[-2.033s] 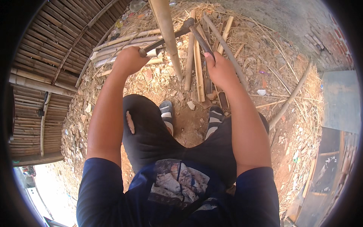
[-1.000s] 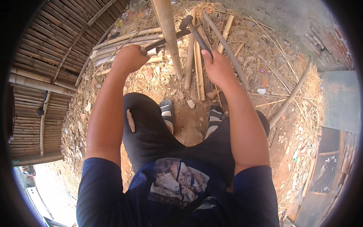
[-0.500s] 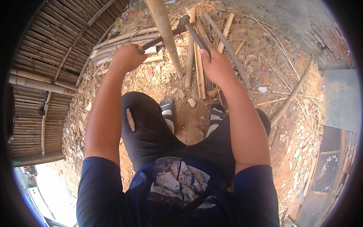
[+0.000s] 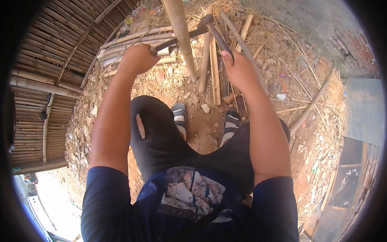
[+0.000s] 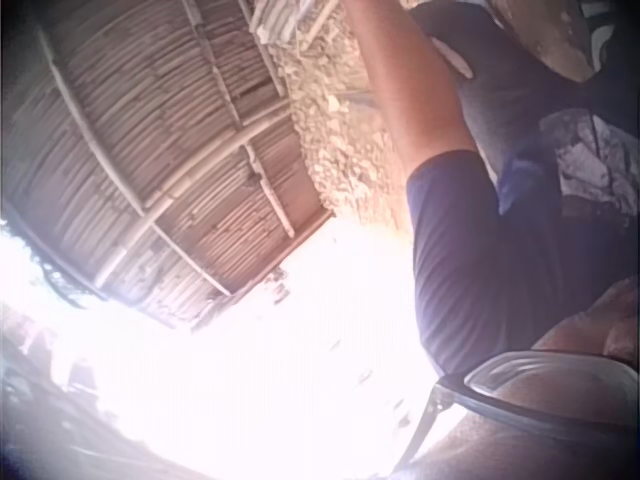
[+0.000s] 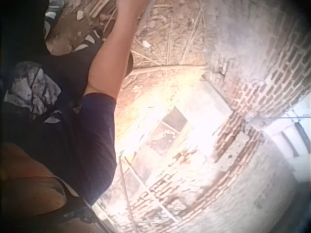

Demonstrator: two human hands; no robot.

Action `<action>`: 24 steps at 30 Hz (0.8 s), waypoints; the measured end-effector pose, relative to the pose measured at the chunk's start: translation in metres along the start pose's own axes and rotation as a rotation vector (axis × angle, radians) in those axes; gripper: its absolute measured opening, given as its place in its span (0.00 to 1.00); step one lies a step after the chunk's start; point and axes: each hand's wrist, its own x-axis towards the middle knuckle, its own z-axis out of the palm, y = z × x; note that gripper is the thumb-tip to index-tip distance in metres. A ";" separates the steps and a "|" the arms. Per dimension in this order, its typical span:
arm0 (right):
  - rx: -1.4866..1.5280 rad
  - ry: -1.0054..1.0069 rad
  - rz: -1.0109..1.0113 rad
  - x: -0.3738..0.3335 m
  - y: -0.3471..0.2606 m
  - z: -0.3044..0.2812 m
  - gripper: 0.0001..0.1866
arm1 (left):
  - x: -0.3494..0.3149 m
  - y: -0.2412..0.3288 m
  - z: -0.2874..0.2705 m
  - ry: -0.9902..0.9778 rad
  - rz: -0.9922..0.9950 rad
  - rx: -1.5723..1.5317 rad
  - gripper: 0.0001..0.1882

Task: The person uses a machete and a hammer to split a bamboo stalk. The person places the machete blade against the end of the bamboo and strikes the back of the blade with the hammer to drive it through the wood.

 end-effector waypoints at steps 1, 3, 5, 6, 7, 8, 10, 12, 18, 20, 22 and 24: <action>0.022 -0.029 0.012 -0.001 -0.006 0.001 0.29 | 0.000 -0.003 0.001 -0.003 -0.003 0.020 0.19; 0.076 0.004 0.024 -0.003 -0.018 -0.011 0.28 | 0.000 -0.007 0.001 -0.003 -0.038 0.021 0.19; 0.200 0.119 -0.045 -0.010 -0.018 -0.020 0.27 | -0.003 -0.004 0.001 -0.010 -0.056 0.009 0.19; 0.281 0.164 -0.093 -0.013 -0.020 -0.026 0.27 | -0.003 -0.005 0.001 -0.016 -0.054 0.003 0.19; 0.342 0.189 -0.111 -0.016 -0.022 -0.029 0.27 | -0.003 -0.007 -0.001 -0.023 -0.051 -0.001 0.19; 0.403 0.214 -0.129 -0.018 -0.025 -0.031 0.27 | -0.002 -0.009 0.000 -0.029 -0.048 -0.005 0.19; 0.362 0.300 -0.174 -0.021 -0.024 -0.027 0.27 | 0.001 -0.009 0.005 -0.009 -0.020 -0.014 0.21; 0.054 0.105 -0.119 -0.008 -0.008 -0.005 0.27 | 0.008 -0.011 0.009 0.023 -0.001 -0.001 0.22; -0.098 -0.239 0.006 -0.005 -0.005 0.007 0.29 | 0.005 -0.014 0.004 -0.010 0.003 0.040 0.19; -0.105 -0.270 -0.010 -0.010 -0.011 0.001 0.28 | 0.004 -0.015 0.005 -0.017 -0.028 0.013 0.21; -0.009 -0.147 -0.011 -0.017 -0.025 -0.020 0.27 | 0.003 -0.017 0.007 -0.005 -0.039 0.004 0.23; 0.035 -0.043 -0.053 -0.019 -0.035 -0.044 0.27 | 0.004 -0.020 0.010 0.032 -0.042 0.021 0.23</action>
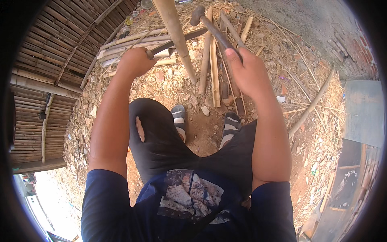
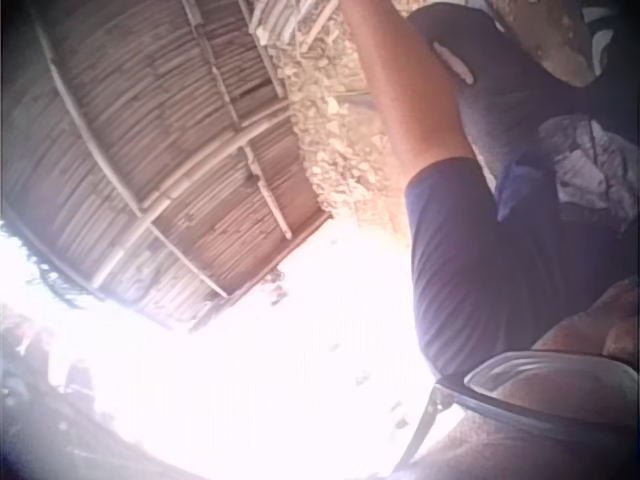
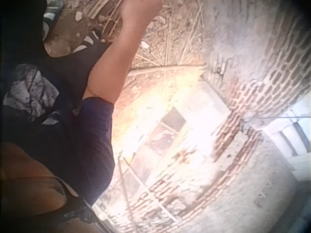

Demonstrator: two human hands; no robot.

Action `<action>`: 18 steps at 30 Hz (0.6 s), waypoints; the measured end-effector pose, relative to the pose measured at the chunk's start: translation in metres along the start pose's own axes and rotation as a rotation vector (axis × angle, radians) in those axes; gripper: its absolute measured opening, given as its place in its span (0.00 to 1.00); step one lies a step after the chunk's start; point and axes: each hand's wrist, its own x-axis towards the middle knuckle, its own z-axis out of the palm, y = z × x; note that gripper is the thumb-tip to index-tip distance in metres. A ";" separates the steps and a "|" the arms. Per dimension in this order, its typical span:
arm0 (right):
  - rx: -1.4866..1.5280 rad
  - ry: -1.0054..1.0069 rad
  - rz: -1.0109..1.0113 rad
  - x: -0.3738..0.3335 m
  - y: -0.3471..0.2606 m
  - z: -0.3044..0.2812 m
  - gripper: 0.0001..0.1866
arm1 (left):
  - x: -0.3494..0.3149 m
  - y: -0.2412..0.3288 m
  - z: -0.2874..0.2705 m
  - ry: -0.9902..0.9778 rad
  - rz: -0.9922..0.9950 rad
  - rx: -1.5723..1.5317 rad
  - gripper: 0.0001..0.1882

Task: The person uses a machete and a hammer to split a bamboo stalk. The person places the machete blade against the end of the bamboo and strikes the back of the blade with the hammer to drive it through the wood.

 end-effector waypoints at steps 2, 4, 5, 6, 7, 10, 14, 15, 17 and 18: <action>0.145 0.102 -0.016 0.000 0.001 -0.008 0.27 | 0.002 -0.002 0.001 0.004 0.013 -0.005 0.23; 0.312 0.226 -0.110 0.000 0.004 0.000 0.26 | 0.001 0.005 -0.005 -0.044 -0.007 0.000 0.20; 0.280 0.237 -0.099 0.002 0.003 0.011 0.26 | 0.000 0.008 -0.008 -0.043 -0.006 0.001 0.20; 0.246 0.249 -0.087 0.004 0.003 0.024 0.26 | 0.000 0.010 -0.009 -0.042 -0.005 0.002 0.20; 0.215 0.254 -0.079 0.008 0.007 0.036 0.26 | -0.002 0.011 -0.010 -0.041 -0.012 0.002 0.20; 0.040 0.033 0.005 0.018 0.021 0.057 0.26 | -0.004 0.016 -0.012 -0.036 0.006 0.011 0.20; 0.107 0.006 0.039 0.016 0.020 0.043 0.27 | -0.007 0.014 -0.012 -0.028 0.019 0.042 0.19; 0.134 0.051 0.000 0.014 0.020 0.040 0.28 | -0.008 0.014 -0.014 -0.045 0.009 0.044 0.19; 0.250 0.137 -0.035 0.004 0.005 0.025 0.29 | -0.009 0.015 -0.013 -0.062 -0.017 0.018 0.19; 0.312 0.176 -0.035 0.002 0.002 0.021 0.29 | -0.011 0.017 -0.015 -0.060 -0.017 0.008 0.19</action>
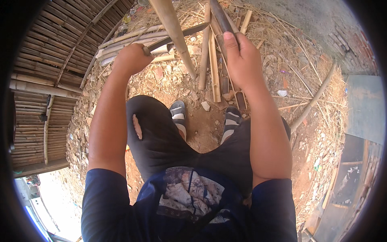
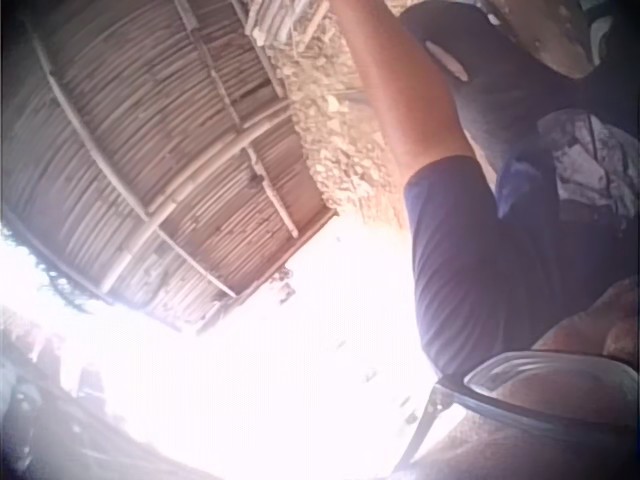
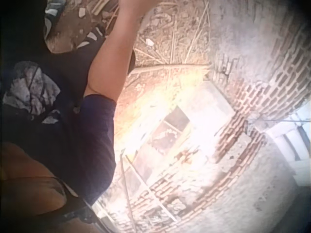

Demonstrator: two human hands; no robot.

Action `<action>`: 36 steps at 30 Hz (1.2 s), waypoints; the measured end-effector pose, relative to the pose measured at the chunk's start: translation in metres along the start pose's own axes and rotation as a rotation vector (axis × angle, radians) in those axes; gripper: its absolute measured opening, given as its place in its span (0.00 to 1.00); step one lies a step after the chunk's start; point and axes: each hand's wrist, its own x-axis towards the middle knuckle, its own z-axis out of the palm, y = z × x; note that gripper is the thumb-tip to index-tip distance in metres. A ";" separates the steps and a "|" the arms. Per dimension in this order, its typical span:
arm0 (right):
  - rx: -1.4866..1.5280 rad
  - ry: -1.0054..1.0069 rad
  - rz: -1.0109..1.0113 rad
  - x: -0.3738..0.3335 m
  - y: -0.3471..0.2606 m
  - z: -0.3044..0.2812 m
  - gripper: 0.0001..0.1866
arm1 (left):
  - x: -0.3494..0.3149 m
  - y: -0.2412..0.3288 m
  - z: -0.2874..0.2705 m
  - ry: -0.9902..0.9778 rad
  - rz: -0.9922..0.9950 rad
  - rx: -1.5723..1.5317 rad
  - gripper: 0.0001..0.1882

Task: The person uses a machete and a hammer to split a bamboo stalk. The person places the machete blade against the end of the bamboo and strikes the back of the blade with the hammer to drive it through the wood.

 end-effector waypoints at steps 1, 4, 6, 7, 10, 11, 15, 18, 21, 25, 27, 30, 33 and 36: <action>0.069 0.040 -0.007 0.000 -0.003 -0.001 0.29 | -0.002 0.001 -0.003 0.008 -0.004 -0.006 0.19; -0.153 -0.002 -0.005 0.003 0.017 0.011 0.29 | 0.005 -0.003 0.007 0.074 0.055 -0.018 0.21; -0.366 -0.162 0.042 0.006 0.046 0.024 0.28 | 0.005 0.000 0.005 0.068 0.062 -0.013 0.21; -0.335 -0.176 0.073 0.008 0.044 0.024 0.28 | 0.006 -0.003 0.007 0.066 0.052 -0.012 0.21; -0.234 -0.170 0.144 0.008 0.023 0.021 0.28 | 0.010 -0.010 0.009 0.069 0.008 0.006 0.21; -0.163 -0.118 0.106 0.008 0.016 0.017 0.28 | 0.007 -0.009 0.012 0.059 -0.005 0.014 0.21; 0.058 0.038 0.027 0.006 0.007 -0.004 0.27 | 0.005 -0.007 0.013 0.032 0.015 0.016 0.18; 0.062 0.200 -0.122 0.001 0.017 0.009 0.27 | 0.012 -0.008 0.015 0.032 0.029 0.034 0.16; -0.434 -0.191 0.038 0.004 0.048 0.031 0.28 | 0.011 -0.002 0.010 0.018 0.029 0.033 0.16; -0.191 -0.201 0.142 0.005 0.029 0.029 0.29 | 0.011 -0.006 0.012 0.035 0.000 0.068 0.17; -0.154 -0.118 0.048 0.008 0.030 0.017 0.30 | 0.009 -0.003 0.008 0.042 -0.027 0.066 0.18; 0.065 -0.021 0.047 0.008 0.017 0.003 0.28 | 0.014 -0.010 0.016 0.031 0.001 0.058 0.17; 0.028 0.094 -0.036 0.006 0.019 0.010 0.26 | 0.014 -0.004 0.011 0.022 0.004 0.050 0.17; -0.373 -0.137 0.099 0.003 0.036 0.027 0.27 | 0.016 0.003 0.010 0.031 -0.015 0.058 0.16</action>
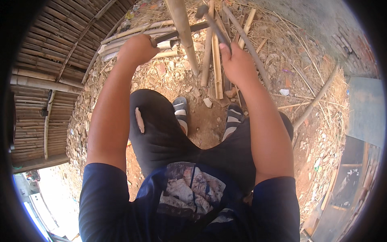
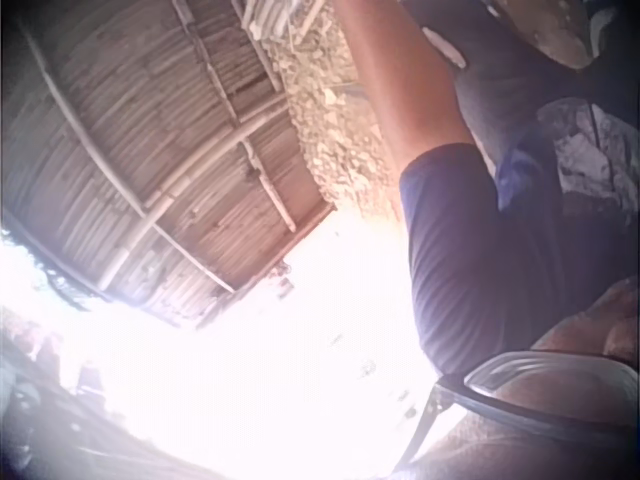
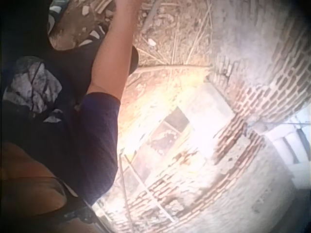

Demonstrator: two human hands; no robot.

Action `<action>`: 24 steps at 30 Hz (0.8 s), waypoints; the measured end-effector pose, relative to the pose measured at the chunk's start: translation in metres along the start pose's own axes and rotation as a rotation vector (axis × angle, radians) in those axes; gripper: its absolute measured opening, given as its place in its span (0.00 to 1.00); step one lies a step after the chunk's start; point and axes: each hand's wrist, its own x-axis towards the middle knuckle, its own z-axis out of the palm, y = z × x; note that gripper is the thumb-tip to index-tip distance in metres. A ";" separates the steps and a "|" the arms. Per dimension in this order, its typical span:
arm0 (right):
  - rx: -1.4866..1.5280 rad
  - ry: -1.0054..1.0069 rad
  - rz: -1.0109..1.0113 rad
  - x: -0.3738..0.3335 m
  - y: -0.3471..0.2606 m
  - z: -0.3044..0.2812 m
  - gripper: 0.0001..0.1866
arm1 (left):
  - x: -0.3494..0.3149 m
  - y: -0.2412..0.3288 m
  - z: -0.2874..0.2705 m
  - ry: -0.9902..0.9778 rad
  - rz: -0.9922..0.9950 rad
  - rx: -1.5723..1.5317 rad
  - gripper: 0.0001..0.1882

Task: The person uses a machete and a hammer to split a bamboo stalk. The person places the machete blade against the end of the bamboo and strikes the back of the blade with the hammer to drive it through the wood.

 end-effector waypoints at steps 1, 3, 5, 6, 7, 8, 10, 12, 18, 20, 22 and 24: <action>0.037 -0.019 0.005 0.001 0.000 0.003 0.28 | 0.002 -0.001 0.000 0.010 0.001 0.004 0.16; 0.110 -0.057 0.014 0.003 0.002 0.009 0.29 | 0.004 -0.006 0.001 0.030 0.004 0.013 0.16; 0.142 -0.029 0.000 0.006 -0.001 -0.004 0.29 | -0.005 -0.005 -0.004 0.021 0.007 0.012 0.16; 0.188 0.033 -0.046 0.007 -0.003 -0.012 0.29 | -0.005 -0.005 -0.006 0.030 0.002 0.006 0.16; 0.233 0.089 -0.085 0.005 -0.006 -0.017 0.29 | -0.008 -0.005 -0.006 0.029 -0.004 0.001 0.16; 0.330 0.122 -0.075 0.002 -0.011 -0.025 0.29 | -0.009 -0.003 -0.009 -0.019 0.012 0.001 0.17; 0.441 0.224 -0.084 0.002 -0.011 -0.029 0.28 | -0.005 -0.006 -0.003 0.013 0.018 -0.010 0.16; 0.499 0.347 -0.139 0.003 -0.010 -0.022 0.28 | 0.000 -0.008 0.001 0.053 0.017 -0.010 0.17; 0.073 -0.113 -0.007 0.005 0.005 0.009 0.29 | 0.004 -0.003 -0.004 0.001 0.022 0.026 0.17; 0.108 -0.113 0.016 0.003 -0.003 0.001 0.30 | -0.001 -0.005 -0.003 0.010 0.004 0.011 0.17; 0.203 -0.006 -0.055 0.003 -0.008 -0.015 0.30 | -0.004 -0.007 -0.005 0.001 -0.015 0.011 0.17; 0.364 0.087 -0.052 -0.001 -0.015 -0.026 0.30 | -0.004 -0.009 -0.004 -0.002 0.001 0.022 0.17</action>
